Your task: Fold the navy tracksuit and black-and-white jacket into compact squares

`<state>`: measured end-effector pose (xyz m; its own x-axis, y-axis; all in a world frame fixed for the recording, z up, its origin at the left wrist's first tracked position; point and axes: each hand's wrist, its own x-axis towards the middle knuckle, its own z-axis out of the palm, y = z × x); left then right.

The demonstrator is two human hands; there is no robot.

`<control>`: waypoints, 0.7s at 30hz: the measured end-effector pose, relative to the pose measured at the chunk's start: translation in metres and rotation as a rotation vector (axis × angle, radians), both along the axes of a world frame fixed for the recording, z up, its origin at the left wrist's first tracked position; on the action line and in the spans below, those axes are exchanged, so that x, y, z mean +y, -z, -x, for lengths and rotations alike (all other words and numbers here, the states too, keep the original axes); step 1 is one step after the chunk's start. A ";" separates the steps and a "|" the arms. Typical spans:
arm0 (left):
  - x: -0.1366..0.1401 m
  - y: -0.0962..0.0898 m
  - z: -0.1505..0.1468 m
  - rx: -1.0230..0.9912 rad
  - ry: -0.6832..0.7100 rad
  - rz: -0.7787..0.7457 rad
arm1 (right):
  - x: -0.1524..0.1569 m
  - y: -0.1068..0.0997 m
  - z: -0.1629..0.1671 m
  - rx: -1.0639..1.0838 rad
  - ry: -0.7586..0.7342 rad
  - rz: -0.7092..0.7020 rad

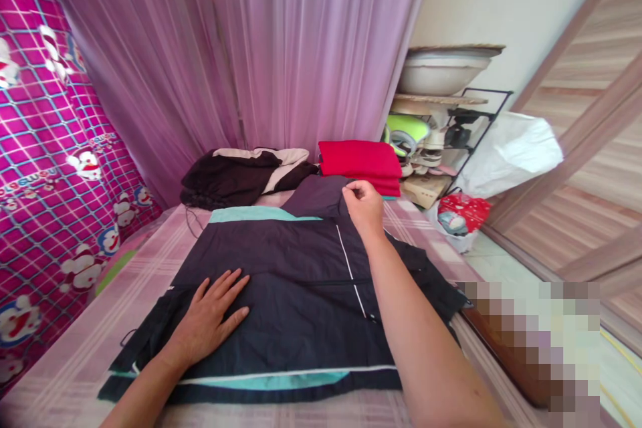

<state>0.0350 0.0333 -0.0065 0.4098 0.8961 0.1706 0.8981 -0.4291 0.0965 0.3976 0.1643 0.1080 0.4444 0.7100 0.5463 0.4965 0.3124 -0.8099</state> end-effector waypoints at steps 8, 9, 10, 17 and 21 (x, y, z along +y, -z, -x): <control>0.002 -0.006 -0.003 -0.019 -0.025 0.038 | -0.119 0.003 -0.041 -0.079 -0.133 0.465; 0.002 -0.007 -0.003 -0.021 -0.028 0.040 | -0.131 0.007 -0.048 -0.142 -0.145 0.591; 0.002 -0.007 -0.004 -0.023 -0.030 0.039 | -0.141 0.011 -0.055 -0.225 -0.152 0.694; 0.002 -0.019 -0.007 -0.010 -0.055 0.089 | -0.142 0.027 -0.074 -0.757 0.137 0.801; 0.026 -0.046 -0.006 -0.017 -0.003 0.182 | -0.097 0.011 -0.036 -0.799 0.043 0.681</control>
